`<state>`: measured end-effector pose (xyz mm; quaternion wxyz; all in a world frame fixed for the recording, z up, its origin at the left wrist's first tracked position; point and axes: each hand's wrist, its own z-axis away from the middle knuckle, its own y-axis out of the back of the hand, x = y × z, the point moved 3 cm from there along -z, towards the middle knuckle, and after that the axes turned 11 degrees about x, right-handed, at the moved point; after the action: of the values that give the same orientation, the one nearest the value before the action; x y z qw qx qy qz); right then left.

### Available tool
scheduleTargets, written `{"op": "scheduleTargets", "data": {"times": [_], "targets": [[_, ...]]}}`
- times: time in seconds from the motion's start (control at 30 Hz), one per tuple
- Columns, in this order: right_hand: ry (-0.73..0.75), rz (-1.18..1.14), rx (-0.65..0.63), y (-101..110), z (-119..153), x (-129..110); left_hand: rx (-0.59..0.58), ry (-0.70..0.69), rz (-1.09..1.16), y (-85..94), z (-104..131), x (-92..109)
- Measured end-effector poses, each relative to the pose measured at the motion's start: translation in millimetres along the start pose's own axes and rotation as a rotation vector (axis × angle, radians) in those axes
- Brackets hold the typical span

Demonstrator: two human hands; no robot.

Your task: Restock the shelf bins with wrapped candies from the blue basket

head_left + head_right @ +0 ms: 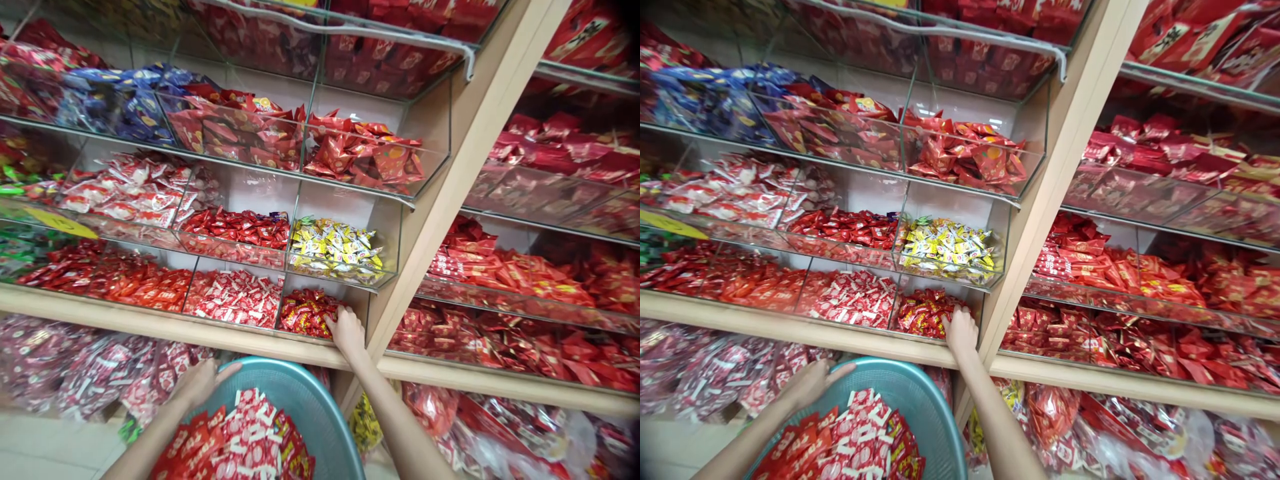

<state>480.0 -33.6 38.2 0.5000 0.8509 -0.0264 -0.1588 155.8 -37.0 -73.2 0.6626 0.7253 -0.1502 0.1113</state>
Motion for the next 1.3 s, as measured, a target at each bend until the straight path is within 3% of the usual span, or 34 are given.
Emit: {"op": "scheduleTargets", "data": {"times": [0.17,0.63,0.87,1.0,1.07,1.2,1.3], "targets": [[-0.076,-0.032,-0.028,-2,2,2,-0.025,0.046,-0.007,0.3,0,0],[-0.083,-0.156,-0.032,-9,-1,8,-0.04,0.054,-0.024,3.6,0,3],[0.057,-0.387,0.123,0,2,11,-0.034,0.081,-0.017,2.8,5,-1],[0.128,-0.523,0.22,16,40,5,-0.036,0.078,-0.028,2.1,5,-1],[0.186,-0.536,0.149,16,72,-5,-0.038,0.079,-0.034,1.3,4,-1],[0.302,-0.329,-0.216,-8,133,-25,-0.039,0.099,-0.052,0.2,3,-2],[0.292,-0.137,-0.412,-28,156,-30,-0.038,0.094,-0.049,0.9,4,-2]]}}
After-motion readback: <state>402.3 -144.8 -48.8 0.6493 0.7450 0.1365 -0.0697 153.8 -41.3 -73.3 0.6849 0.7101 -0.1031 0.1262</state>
